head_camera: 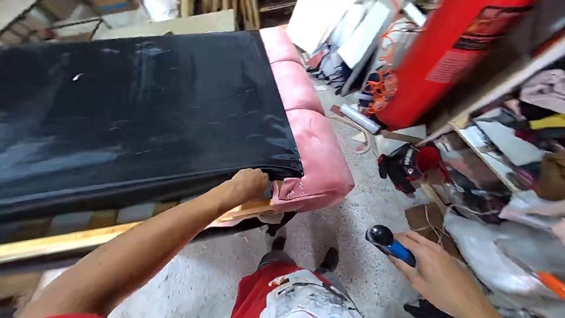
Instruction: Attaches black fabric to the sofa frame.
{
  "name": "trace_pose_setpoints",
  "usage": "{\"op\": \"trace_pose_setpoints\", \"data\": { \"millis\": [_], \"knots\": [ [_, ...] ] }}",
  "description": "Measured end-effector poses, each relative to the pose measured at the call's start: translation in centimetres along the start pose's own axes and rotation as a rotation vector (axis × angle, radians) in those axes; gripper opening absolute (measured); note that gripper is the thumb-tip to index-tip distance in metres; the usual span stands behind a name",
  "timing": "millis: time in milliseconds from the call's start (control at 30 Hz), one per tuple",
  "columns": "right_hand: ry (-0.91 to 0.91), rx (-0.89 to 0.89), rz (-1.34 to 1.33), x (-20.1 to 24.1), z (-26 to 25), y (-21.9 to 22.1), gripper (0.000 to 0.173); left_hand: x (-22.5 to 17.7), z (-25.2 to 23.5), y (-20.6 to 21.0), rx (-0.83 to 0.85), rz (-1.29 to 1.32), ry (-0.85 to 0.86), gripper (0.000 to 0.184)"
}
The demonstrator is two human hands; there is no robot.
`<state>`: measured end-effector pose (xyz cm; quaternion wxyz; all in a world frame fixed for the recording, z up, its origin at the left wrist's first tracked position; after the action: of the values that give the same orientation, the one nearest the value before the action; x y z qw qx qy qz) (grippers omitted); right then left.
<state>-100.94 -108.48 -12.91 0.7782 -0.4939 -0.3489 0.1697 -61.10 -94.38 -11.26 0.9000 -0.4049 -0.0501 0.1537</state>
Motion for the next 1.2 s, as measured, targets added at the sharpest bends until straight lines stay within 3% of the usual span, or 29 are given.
{"op": "trace_pose_setpoints", "data": {
  "millis": [167, 233, 300, 367, 400, 500, 567, 600, 667, 700, 767, 833, 900, 1000, 1067, 1200],
  "knots": [
    [-0.178, 0.057, 0.019, -3.2, -3.2, -1.3, 0.036, -0.1, 1.0, 0.1, 0.064, 0.191, -0.143, 0.022],
    [-0.227, 0.087, 0.036, -4.3, -3.9, -1.6, 0.037, -0.5, 5.0, 0.0, -0.085, 0.208, -0.267, 0.025],
    [-0.287, 0.093, 0.024, -5.5, -4.6, -1.6, 0.037, -2.5, 11.2, -0.5, -0.409, 0.275, -0.331, 0.031],
    [-0.307, 0.131, 0.006, -6.2, -5.1, -1.3, 0.037, -5.4, 14.8, 2.3, -0.646, 0.532, -0.205, 0.026],
    [-0.314, 0.150, 0.009, -6.2, -5.3, -1.1, 0.037, -7.3, 14.5, 5.6, -0.622, 0.803, -0.148, 0.023],
    [-0.369, 0.068, 0.069, -3.7, -5.9, -2.6, 0.037, -13.3, 5.6, 19.7, -0.244, 1.541, -0.132, 0.033],
    [-0.453, -0.125, 0.119, 0.0, -6.2, -5.2, 0.038, -15.5, -0.9, 28.4, -0.274, 1.904, -0.326, 0.057],
    [-0.502, -0.226, 0.134, 2.1, -6.6, -6.6, 0.041, -15.7, -3.3, 31.4, -0.397, 1.990, -0.478, 0.072],
    [-0.592, -0.362, 0.157, 6.5, -8.8, -8.9, 0.048, -13.7, -6.7, 34.0, -0.778, 1.867, -0.737, 0.103],
    [-0.626, -0.367, 0.154, 8.5, -10.5, -9.7, 0.052, -12.2, -7.8, 34.3, -0.961, 1.727, -0.807, 0.116],
    [-0.692, -0.207, 0.112, 12.3, -14.7, -10.6, 0.064, -9.6, -9.5, 33.7, -1.231, 1.528, -0.789, 0.125],
    [-0.785, 0.043, 0.054, 15.2, -18.9, -10.3, 0.077, -8.4, -10.8, 33.0, -1.303, 1.518, -0.724, 0.119],
    [-0.873, 0.088, -0.026, 16.9, -22.0, -8.7, 0.070, -8.5, -11.1, 32.6, -1.198, 1.548, -0.660, 0.109],
    [-0.927, -0.110, -0.024, 18.2, -25.2, -4.9, 0.059, -9.7, -10.0, 31.6, -0.965, 1.406, -0.531, 0.077],
    [-0.912, -0.216, 0.030, 17.8, -26.5, -2.8, 0.053, -11.1, -7.9, 30.8, -0.901, 1.330, -0.490, 0.047],
    [-0.867, -0.381, 0.066, 16.0, -26.1, -1.6, 0.044, -14.3, -1.8, 30.8, -1.007, 1.181, -0.513, 0.030]
  ]
}}
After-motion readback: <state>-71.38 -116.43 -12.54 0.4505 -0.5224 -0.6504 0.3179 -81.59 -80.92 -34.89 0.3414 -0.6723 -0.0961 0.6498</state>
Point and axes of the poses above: each hand's wrist, its own z-axis away from the middle knuckle, its own y-axis out of the palm, x = y × z, the point moved 5 cm from there along -z, towards the middle knuckle, and after that the axes turned 6 degrees about y, right-handed, at the moved point
